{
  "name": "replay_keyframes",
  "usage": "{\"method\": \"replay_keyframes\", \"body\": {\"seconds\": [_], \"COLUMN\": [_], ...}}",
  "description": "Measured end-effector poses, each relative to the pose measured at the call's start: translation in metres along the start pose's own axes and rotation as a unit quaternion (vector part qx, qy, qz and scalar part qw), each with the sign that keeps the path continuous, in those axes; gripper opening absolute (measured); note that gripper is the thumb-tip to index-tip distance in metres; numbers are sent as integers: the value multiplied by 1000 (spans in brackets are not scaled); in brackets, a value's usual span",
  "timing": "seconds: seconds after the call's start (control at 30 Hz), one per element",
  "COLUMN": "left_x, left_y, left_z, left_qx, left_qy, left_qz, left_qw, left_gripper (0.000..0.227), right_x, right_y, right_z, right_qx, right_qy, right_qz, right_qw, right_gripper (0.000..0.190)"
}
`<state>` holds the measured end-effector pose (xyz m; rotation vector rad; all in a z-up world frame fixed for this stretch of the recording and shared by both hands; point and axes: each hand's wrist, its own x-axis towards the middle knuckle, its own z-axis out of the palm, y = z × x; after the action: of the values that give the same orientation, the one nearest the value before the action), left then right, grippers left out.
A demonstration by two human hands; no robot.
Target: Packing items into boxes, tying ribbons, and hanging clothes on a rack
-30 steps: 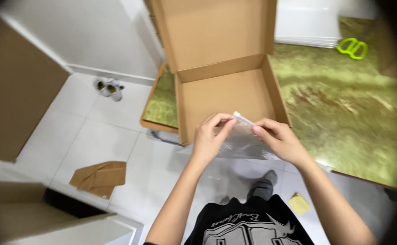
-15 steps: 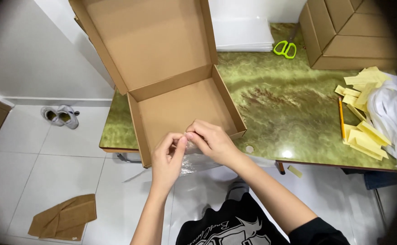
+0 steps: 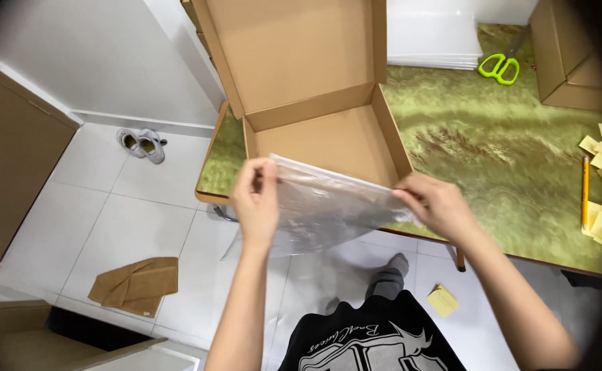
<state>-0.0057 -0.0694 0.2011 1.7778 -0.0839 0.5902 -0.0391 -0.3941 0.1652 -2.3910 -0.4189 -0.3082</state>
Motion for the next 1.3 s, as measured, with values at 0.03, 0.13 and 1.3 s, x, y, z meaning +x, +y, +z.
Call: {"method": "replay_keyframes", "body": {"seconds": [0.03, 0.13, 1.3], "left_x": [5, 14, 28], "left_y": [-5, -15, -146], "left_z": [-8, -24, -78], "left_qx": [0, 0, 45], "left_qy": [1, 25, -63], "left_qz": [-2, -11, -329], "left_qw": [1000, 1000, 941], "left_gripper": [14, 15, 92], "right_x": [-7, -27, 124], "right_y": [17, 62, 132], "right_z": [1, 1, 147], "right_qx": [0, -13, 318], "right_qy": [-2, 7, 112], "right_qz": [0, 55, 361], "right_qw": [1000, 998, 870], "right_gripper": [10, 10, 44]}}
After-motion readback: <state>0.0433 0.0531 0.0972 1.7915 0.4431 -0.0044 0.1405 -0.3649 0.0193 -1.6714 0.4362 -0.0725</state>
